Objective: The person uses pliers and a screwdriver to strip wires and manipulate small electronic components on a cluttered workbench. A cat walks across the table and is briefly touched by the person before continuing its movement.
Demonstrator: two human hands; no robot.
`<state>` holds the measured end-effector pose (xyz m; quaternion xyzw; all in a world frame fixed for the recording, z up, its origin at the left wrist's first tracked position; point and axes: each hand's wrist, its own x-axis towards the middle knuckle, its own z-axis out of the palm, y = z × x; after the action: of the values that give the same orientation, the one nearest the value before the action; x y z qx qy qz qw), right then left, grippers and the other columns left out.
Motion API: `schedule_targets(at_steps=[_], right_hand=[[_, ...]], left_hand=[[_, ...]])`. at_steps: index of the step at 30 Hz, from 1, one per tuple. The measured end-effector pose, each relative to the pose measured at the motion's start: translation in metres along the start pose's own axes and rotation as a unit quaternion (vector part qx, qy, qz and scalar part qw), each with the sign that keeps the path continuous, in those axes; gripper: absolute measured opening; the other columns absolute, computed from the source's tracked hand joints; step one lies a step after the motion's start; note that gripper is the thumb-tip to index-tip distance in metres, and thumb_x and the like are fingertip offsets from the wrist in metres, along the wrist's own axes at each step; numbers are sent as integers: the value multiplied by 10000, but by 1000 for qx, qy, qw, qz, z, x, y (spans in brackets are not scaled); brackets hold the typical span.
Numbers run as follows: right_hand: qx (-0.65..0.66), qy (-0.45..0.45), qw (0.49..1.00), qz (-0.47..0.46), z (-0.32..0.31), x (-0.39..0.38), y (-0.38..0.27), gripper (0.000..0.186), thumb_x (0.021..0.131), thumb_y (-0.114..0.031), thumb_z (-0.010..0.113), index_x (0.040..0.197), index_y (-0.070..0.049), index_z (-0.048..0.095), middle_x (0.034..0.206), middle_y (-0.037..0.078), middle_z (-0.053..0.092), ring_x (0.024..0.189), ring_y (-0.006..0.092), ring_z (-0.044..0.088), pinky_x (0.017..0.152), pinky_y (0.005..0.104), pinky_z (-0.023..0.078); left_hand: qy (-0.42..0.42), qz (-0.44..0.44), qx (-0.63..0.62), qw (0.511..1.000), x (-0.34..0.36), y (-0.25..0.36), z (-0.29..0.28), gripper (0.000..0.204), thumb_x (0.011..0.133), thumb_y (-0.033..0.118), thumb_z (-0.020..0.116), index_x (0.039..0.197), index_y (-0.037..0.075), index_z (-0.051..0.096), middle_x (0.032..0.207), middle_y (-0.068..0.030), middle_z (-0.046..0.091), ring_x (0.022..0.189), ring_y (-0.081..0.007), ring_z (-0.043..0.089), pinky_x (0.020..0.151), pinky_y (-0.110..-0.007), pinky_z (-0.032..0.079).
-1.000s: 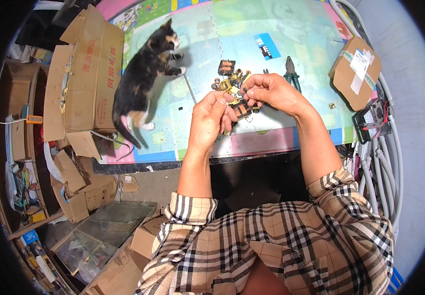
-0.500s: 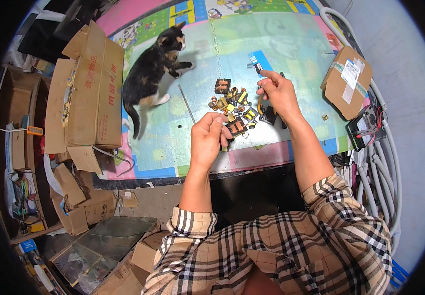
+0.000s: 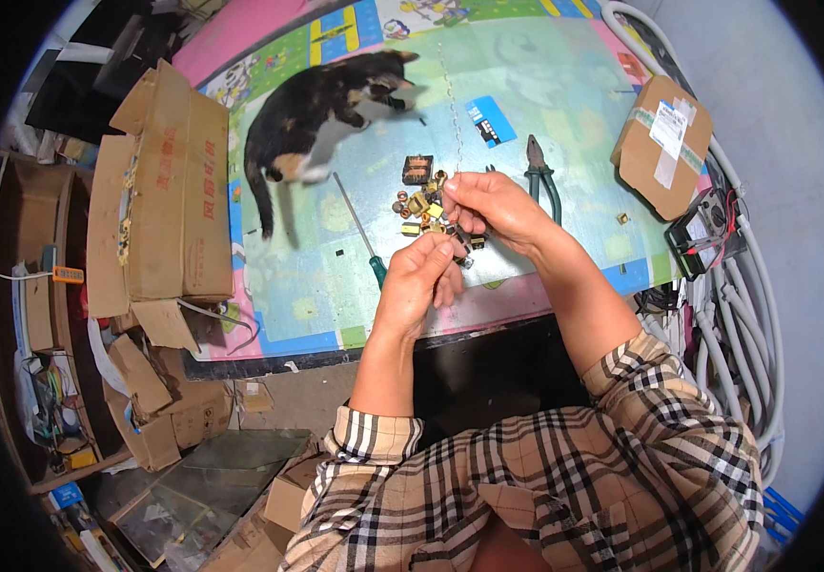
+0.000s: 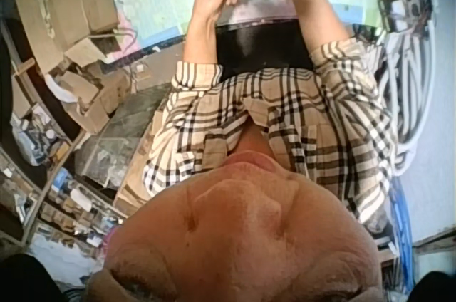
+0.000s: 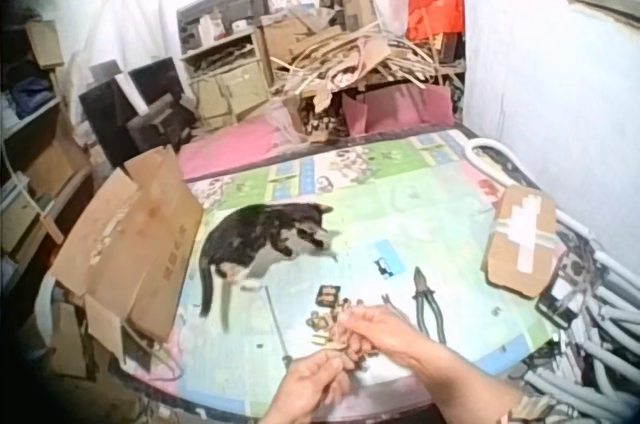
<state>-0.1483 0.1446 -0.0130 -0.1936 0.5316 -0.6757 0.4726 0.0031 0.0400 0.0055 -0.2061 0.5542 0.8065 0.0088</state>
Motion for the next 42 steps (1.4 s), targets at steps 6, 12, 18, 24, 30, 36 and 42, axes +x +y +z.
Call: schedule_targets(at_steps=[6, 12, 18, 24, 30, 36, 42], right_hand=[[74, 64, 995, -25, -13, 0, -6, 244, 963, -256, 523, 843, -55, 593, 755, 11, 580, 575, 32, 442, 476, 171, 330], [75, 113, 988, -72, -30, -1, -17, 282, 985, -277, 482, 843, -53, 578, 769, 22, 592, 608, 50, 500, 535, 183, 402], [142, 138, 974, -108, -28, 5, -11, 292, 1007, -282, 428, 915, -28, 541, 861, 95, 594, 703, 138, 582, 636, 264, 485], [179, 141, 966, -119, -13, 7, -5, 293, 1010, -274, 422, 902, -27, 536, 857, 107, 607, 747, 173, 613, 670, 298, 501], [144, 88, 984, -58, 2, 7, 7, 327, 1008, -305, 427, 913, -18, 552, 886, 97, 617, 773, 155, 614, 696, 286, 500], [300, 154, 939, -63, -2, 10, 5, 366, 1017, -327, 383, 902, -16, 540, 902, 131, 593, 859, 225, 597, 789, 349, 506], [460, 128, 878, -43, -30, 11, 11, 401, 1024, -358, 335, 747, -88, 441, 707, 55, 463, 554, 127, 387, 526, 271, 369]], left_hand=[[-18, -19, 13, 1000, -2, 1, -1, 213, 956, 219, 523, 900, 22, 581, 566, -40, 541, 433, -78, 425, 414, -192, 302], [-9, -25, 10, 1000, -1, 1, -6, 207, 947, 206, 540, 937, 6, 593, 585, -61, 566, 437, -86, 452, 407, -195, 330], [116, 97, -191, 970, 6, 6, -21, 221, 917, 163, 590, 1033, -25, 583, 888, -141, 664, 626, -145, 613, 525, -226, 480], [167, 135, -271, 938, 13, -2, -23, 328, 910, 168, 604, 1149, -50, 549, 1037, -170, 639, 860, -188, 641, 718, -297, 560], [172, 216, -301, 913, 16, 1, -19, 268, 965, 233, 526, 1034, -23, 570, 1060, -182, 625, 1006, -294, 598, 987, -438, 452], [80, 236, -330, 911, 12, 6, -17, 263, 999, 256, 447, 893, 35, 543, 683, -90, 560, 804, -263, 589, 974, -451, 438], [53, 211, -312, 925, 10, 8, -19, 277, 1011, 251, 406, 883, 39, 529, 554, -12, 363, 554, -153, 382, 719, -352, 453]])
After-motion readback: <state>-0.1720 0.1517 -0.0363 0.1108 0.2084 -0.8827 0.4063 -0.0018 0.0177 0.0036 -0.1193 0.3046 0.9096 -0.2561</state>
